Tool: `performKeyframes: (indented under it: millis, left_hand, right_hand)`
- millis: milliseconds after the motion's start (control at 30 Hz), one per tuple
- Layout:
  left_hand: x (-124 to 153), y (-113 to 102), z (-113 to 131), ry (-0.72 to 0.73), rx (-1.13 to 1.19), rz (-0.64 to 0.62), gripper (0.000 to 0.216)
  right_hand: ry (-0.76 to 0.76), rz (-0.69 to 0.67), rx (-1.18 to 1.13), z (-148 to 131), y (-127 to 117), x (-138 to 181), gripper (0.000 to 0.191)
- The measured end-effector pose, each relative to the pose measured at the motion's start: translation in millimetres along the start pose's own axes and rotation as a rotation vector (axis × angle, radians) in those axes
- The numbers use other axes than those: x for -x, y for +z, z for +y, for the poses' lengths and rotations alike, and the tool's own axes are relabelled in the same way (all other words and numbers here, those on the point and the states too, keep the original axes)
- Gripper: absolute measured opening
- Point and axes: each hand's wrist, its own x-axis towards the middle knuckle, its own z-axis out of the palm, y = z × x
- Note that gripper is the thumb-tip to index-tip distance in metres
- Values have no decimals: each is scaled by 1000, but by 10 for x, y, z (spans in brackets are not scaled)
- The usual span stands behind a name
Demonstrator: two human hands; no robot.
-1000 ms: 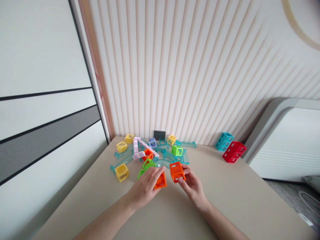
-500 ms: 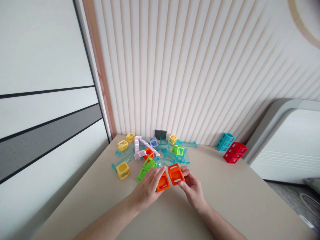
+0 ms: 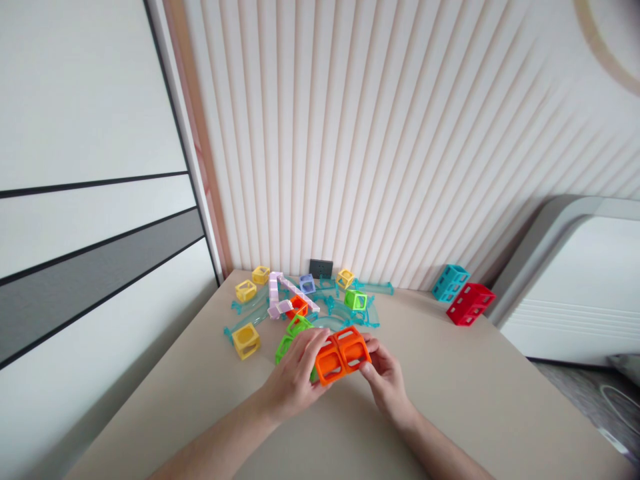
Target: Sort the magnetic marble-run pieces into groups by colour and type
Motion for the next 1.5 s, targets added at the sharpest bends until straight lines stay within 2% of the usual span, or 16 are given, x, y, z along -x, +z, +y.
performKeyframes:
  millis: [133,333,500,667,867,1000,1133,1267,1400,1500]
  left_hand:
    - [21,-26,4,-31,83,-50,78]
    - [21,-11,0,-285,281,-75,63]
    - [9,-14,-13,-292,360,-133,52]
    - [9,-23,-1,-308,348,-90,52]
    - [1,-27,-17,-257,328,-42,49]
    - [-7,-43,-12,-231,306,-39,48]
    - [-13,-42,15,-270,329,-46,45]
    - [8,4,13,-317,342,4,42]
    - [47,37,-18,-312,282,71,44]
    - [62,31,-28,-293,271,110,44]
  right_hand:
    - [-25,7,-26,-33,-9,11,20]
    - [0,-33,6,-53,-15,41,18]
    - [-19,-83,65,-69,-13,64,16]
    - [-66,-116,106,-39,-29,57,11]
    - [-103,-158,175,10,-73,59,9]
    - [-111,-167,207,0,-73,47,12]
    - [-108,-167,210,7,-81,48,11]
    - [-141,-106,191,7,-102,54,26]
    - [-180,22,325,-8,-90,-68,19]
    - [-156,26,478,15,-51,-279,18]
